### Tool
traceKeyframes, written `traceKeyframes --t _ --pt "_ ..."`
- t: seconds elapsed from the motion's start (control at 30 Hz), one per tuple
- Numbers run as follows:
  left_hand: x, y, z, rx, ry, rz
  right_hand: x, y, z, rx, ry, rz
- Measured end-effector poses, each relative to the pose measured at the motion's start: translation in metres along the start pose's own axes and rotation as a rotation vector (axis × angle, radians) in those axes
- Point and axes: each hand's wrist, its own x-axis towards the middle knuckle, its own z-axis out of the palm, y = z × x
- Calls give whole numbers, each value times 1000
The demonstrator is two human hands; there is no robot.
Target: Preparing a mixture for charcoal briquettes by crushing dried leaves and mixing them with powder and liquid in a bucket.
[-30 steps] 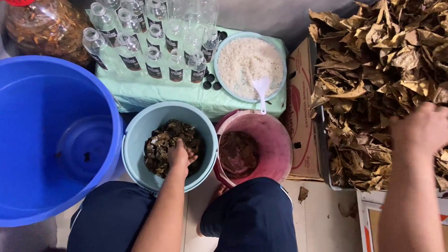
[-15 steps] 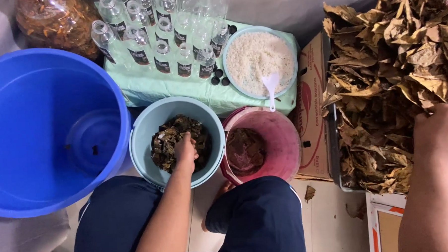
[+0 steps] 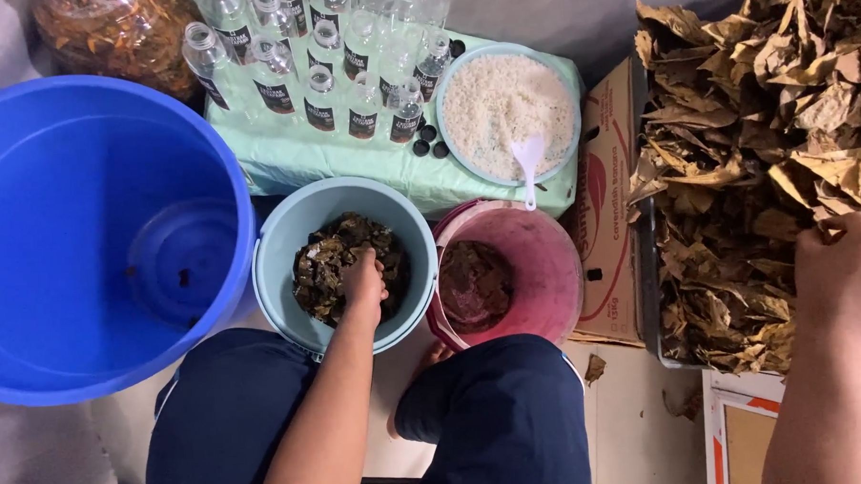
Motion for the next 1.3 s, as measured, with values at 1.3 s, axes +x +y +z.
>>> traceKeyframes --t 1.3 --pt "-52 64 17 -353 -468 -141 -43 -375 -166 1140 198 -799"
